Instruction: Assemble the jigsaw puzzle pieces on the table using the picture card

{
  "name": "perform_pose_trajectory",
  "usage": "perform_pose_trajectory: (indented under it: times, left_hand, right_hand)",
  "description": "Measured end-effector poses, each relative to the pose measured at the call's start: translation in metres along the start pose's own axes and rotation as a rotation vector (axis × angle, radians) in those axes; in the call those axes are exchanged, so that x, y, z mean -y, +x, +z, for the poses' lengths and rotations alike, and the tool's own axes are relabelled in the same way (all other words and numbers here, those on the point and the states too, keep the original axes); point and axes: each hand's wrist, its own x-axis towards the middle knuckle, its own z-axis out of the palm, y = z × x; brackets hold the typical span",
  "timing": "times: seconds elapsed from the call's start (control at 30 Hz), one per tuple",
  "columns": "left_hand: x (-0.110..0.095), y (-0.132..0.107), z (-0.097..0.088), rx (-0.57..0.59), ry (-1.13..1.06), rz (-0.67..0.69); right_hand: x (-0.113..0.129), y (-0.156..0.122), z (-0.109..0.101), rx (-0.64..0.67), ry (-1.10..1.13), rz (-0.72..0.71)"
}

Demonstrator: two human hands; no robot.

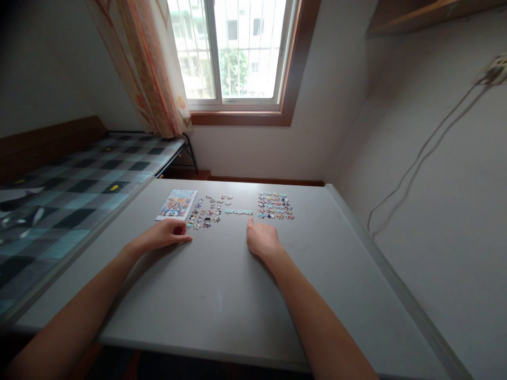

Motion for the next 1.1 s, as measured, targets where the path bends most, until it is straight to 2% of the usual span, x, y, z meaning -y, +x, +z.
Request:
perform_pose_trajectory:
  times: [1.1]
  left_hand:
    - [0.0016,0.0003,0.0002,0.006,0.033,0.017]
  right_hand:
    - [-0.0021,0.0020,0.0041,-0.020,0.013,-0.013]
